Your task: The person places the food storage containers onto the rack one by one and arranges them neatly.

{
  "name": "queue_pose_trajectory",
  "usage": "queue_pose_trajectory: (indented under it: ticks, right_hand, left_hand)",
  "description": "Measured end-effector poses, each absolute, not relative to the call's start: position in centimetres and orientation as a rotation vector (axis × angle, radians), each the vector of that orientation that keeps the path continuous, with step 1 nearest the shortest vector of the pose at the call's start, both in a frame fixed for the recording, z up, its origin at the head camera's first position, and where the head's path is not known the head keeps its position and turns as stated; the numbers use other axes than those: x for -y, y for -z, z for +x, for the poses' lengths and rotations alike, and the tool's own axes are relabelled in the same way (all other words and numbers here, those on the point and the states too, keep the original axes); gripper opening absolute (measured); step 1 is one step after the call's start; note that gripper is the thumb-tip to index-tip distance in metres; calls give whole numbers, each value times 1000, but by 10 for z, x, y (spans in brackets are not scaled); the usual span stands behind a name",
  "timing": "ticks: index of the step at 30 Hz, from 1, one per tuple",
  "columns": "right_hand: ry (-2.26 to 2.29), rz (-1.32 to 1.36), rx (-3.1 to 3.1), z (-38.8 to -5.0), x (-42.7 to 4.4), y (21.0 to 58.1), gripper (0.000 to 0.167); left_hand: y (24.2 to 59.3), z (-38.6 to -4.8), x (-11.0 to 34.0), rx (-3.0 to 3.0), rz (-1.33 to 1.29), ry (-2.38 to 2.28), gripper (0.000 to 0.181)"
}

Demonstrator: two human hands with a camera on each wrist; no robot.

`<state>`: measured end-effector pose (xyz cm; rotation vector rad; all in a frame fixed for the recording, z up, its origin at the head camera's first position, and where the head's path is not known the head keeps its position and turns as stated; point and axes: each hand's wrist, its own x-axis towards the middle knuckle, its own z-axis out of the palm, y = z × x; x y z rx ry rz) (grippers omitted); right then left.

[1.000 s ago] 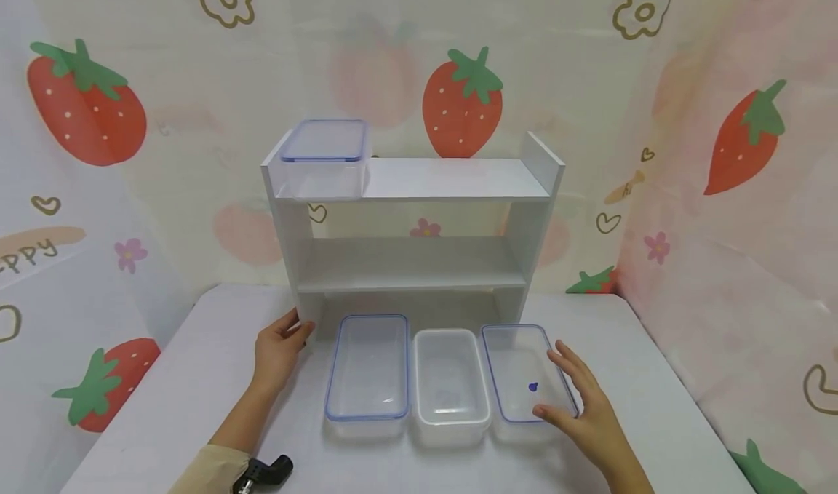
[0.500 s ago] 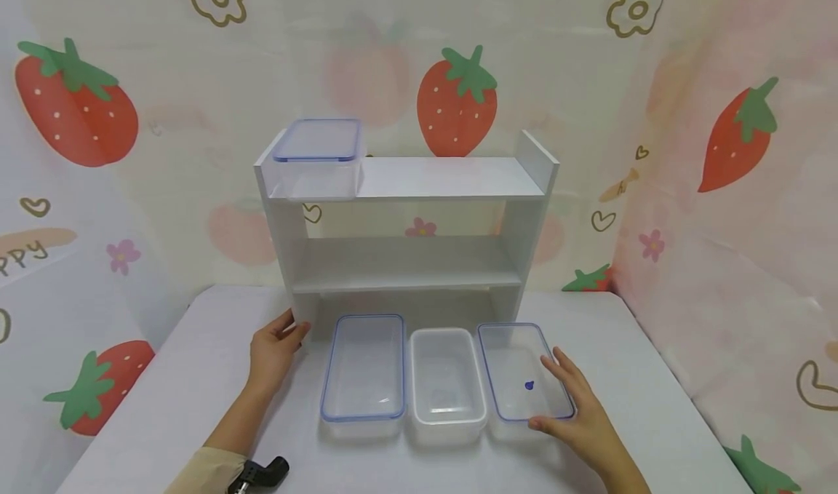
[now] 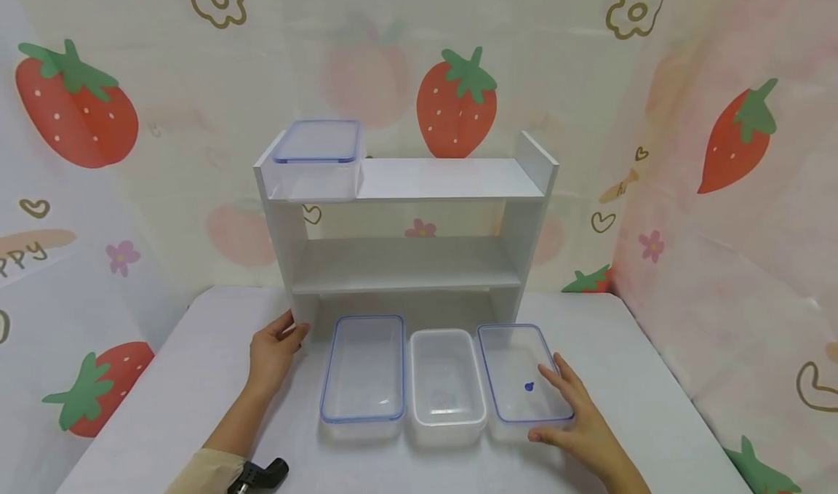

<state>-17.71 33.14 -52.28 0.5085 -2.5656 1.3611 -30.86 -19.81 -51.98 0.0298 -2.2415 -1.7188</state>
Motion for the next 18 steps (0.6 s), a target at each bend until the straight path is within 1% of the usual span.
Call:
queue_pose_trajectory:
  ticks: [10,18]
  right_hand:
    - [-1370,520,2587,-177,-332,527,96]
    - [-1332,568,2576,-179,-335,531,101]
  left_hand:
    - [518,-308,198,2246,29,1716,52]
    - [520,-309,198,2246,30,1723,52]
